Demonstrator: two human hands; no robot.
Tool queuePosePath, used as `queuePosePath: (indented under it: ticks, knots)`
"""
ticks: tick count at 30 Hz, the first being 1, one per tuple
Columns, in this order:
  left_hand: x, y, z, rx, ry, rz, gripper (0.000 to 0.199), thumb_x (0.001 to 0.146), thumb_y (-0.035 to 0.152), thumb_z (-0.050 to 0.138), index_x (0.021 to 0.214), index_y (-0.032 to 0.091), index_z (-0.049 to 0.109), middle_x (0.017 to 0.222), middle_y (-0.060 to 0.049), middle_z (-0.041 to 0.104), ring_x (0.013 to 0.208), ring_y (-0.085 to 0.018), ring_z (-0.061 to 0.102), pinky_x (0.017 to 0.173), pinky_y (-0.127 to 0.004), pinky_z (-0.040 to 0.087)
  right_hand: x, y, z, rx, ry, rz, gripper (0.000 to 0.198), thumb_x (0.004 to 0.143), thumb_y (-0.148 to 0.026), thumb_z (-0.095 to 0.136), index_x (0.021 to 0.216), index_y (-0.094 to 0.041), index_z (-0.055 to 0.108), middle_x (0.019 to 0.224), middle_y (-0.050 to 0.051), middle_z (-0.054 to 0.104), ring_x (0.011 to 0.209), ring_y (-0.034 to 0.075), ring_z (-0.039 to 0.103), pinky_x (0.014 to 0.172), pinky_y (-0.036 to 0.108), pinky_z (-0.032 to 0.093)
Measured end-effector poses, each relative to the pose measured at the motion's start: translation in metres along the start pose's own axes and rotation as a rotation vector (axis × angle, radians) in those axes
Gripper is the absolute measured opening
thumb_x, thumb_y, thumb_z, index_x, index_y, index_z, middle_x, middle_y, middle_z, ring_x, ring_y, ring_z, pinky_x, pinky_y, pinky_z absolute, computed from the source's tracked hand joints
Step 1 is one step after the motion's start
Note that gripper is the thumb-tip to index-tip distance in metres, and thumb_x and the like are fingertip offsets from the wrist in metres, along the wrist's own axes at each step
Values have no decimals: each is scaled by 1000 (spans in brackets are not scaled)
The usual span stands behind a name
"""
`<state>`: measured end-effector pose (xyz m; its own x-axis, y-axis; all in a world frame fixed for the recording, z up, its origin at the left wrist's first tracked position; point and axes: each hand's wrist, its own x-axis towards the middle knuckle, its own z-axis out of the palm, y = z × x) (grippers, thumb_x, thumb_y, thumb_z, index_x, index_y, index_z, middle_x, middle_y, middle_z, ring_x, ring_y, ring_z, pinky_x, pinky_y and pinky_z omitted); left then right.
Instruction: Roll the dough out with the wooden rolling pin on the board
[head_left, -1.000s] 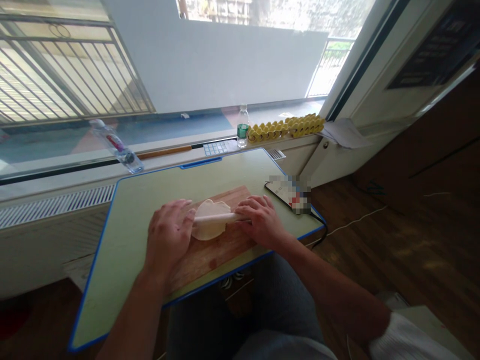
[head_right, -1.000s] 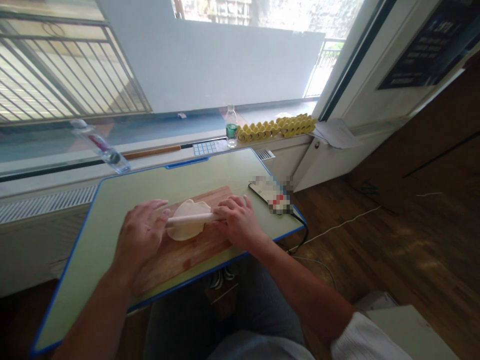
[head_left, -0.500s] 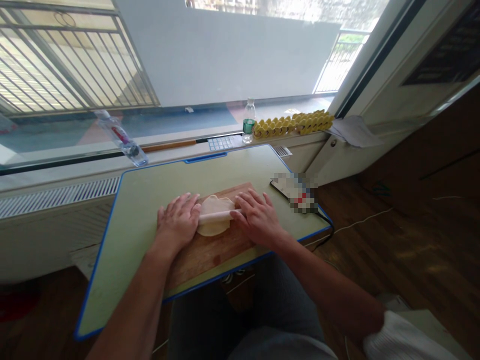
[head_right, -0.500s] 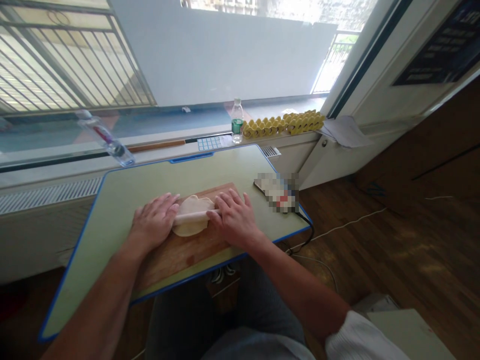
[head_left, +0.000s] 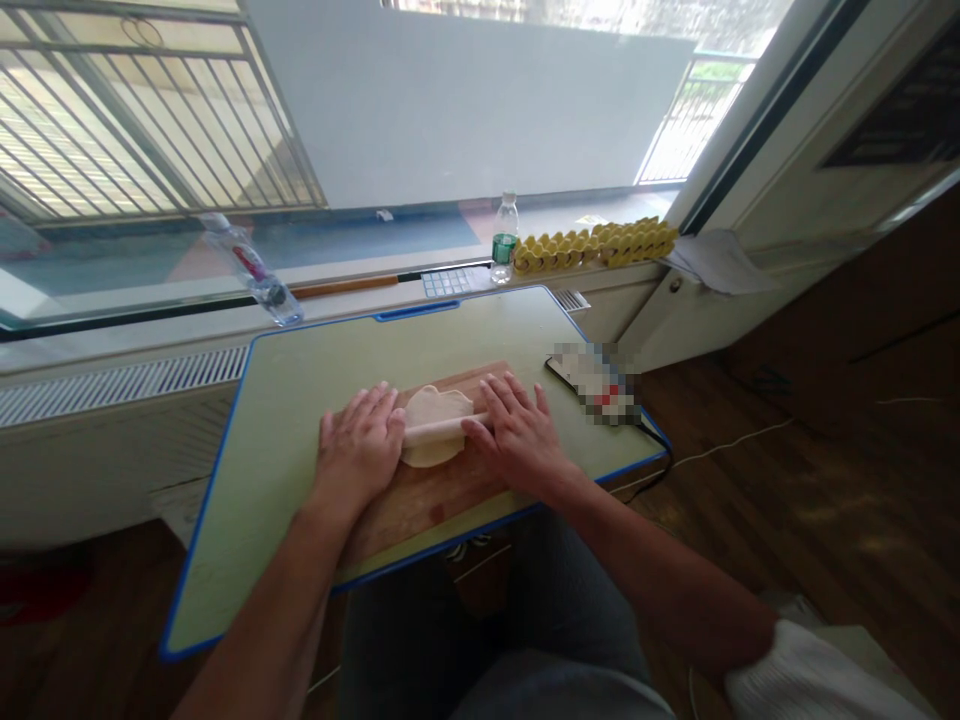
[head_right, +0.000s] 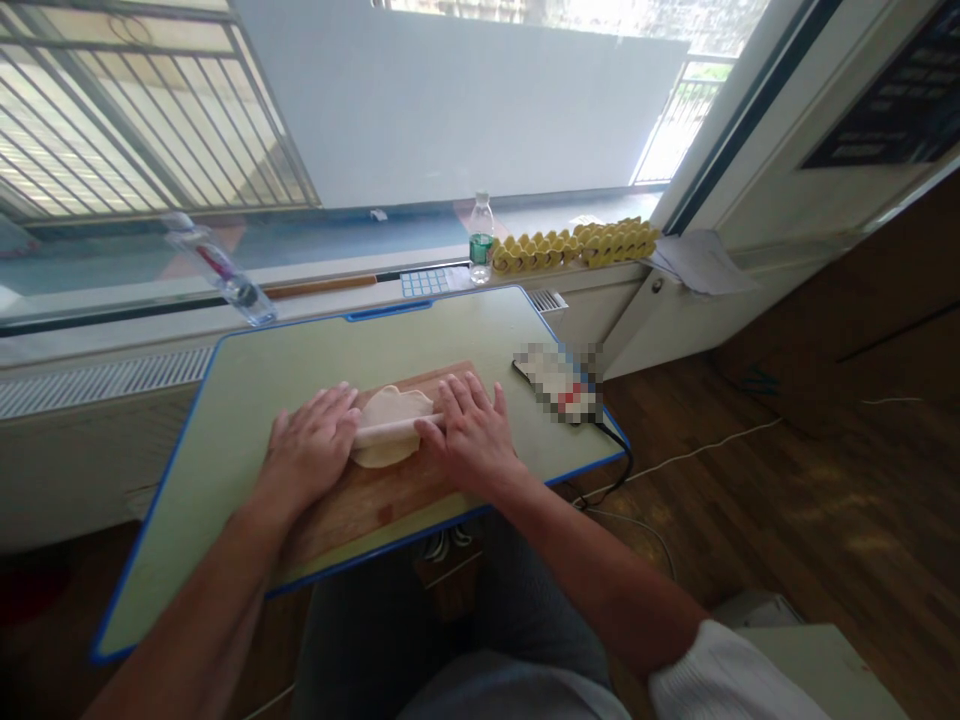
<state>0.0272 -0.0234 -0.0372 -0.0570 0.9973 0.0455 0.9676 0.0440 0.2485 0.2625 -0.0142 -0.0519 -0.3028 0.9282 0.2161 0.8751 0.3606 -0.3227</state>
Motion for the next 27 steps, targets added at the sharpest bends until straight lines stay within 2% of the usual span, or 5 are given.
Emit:
queuePosePath:
  ticks: [3, 10, 18, 24, 27]
  knots:
    - [0, 1, 0, -4, 0, 2, 61, 107, 44, 24, 156, 23, 54, 168, -9, 45, 157, -32, 39, 129, -65, 23, 2, -2, -1, 1, 7, 11, 66, 109, -60, 41, 160, -19, 47, 168, 13, 44, 160, 32, 30, 130, 63, 14]
    - [-29, -6, 5, -17, 81, 98, 63, 108, 48, 22, 156, 23, 54, 164, -9, 50, 155, -31, 42, 130, -62, 23, -35, -4, -5, 36, 8, -12, 76, 106, -67, 42, 165, -18, 39, 172, 13, 37, 162, 30, 25, 131, 58, 16]
    - [14, -7, 4, -4, -4, 35, 64, 107, 49, 22, 157, 24, 53, 168, -8, 44, 156, -33, 39, 129, -69, 20, 13, -3, 0, 24, 3, 49, 72, 106, -71, 37, 158, -22, 50, 167, 12, 46, 160, 35, 30, 129, 69, 12]
    - [-15, -7, 8, -6, 78, 80, 65, 107, 51, 22, 156, 23, 55, 164, -10, 51, 154, -34, 43, 129, -66, 24, -8, -5, -6, 41, -3, 38, 73, 106, -70, 39, 161, -22, 45, 169, 12, 42, 160, 33, 29, 130, 63, 16]
    - [-20, -7, 9, 13, 89, 62, 63, 107, 49, 24, 157, 25, 53, 164, -9, 51, 153, -34, 43, 129, -67, 22, -9, -5, -12, 62, -18, 30, 68, 107, -68, 39, 157, -24, 50, 166, 11, 47, 159, 32, 32, 130, 62, 18]
